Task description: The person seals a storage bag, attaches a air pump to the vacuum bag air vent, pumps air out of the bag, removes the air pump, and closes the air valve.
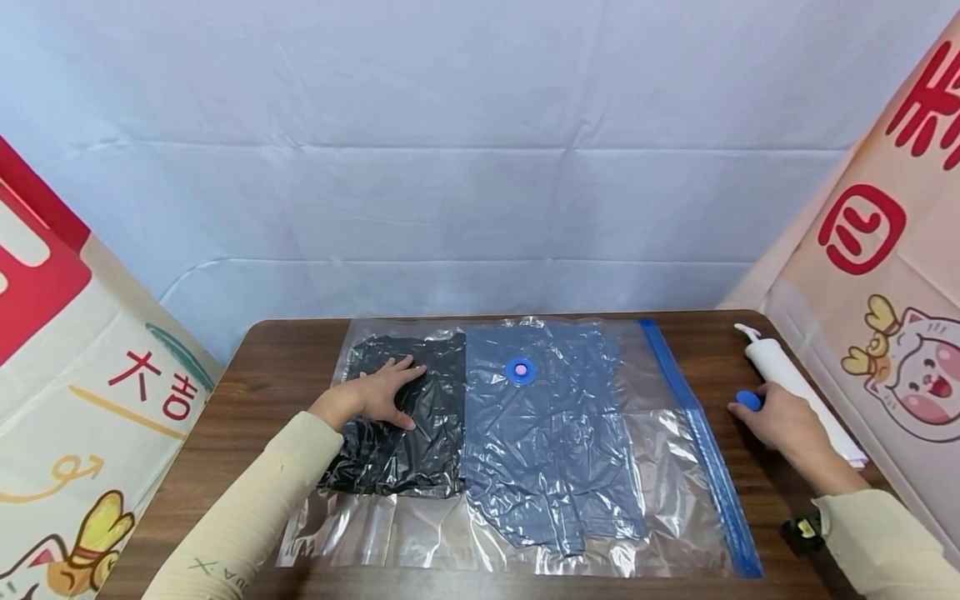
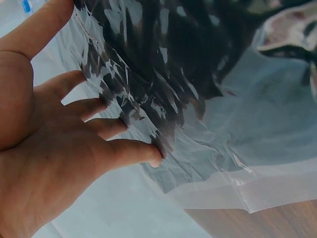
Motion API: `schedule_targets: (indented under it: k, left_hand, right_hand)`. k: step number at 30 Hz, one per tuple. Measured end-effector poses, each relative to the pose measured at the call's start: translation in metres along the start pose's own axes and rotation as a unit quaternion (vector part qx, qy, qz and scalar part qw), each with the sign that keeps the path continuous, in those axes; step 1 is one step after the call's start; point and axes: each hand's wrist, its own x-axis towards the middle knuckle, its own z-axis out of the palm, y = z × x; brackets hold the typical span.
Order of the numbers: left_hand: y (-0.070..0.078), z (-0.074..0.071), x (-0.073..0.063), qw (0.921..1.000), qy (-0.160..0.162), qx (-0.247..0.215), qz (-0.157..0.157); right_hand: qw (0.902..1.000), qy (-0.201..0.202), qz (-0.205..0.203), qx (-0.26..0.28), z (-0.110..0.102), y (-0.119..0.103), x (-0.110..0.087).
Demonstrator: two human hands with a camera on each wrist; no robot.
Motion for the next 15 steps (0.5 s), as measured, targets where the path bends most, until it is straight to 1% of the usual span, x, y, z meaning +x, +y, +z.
schedule_targets:
  k: [5,9,15]
  left_hand:
    - [-0.0001,0.0001,0.0000,1.0000,-0.002,0.002,-0.001]
    - [0.0005,0.0000,-0.0002,1.0000,-0.001,0.002,-0.001]
    - [0.0017,-0.0012,-0.0002,1.0000,0.000,0.003,-0.002]
  right_hand:
    - [0.9998,0.016,0.011,0.010,0.0047,0.0017,-0.0012]
    - [0.9997,0.014,0.020,0.010,0.0063,0.0022,-0.0011]
    - [0.9996,0.015,0.021,0.008,0.0069,0.0031,-0.0009]
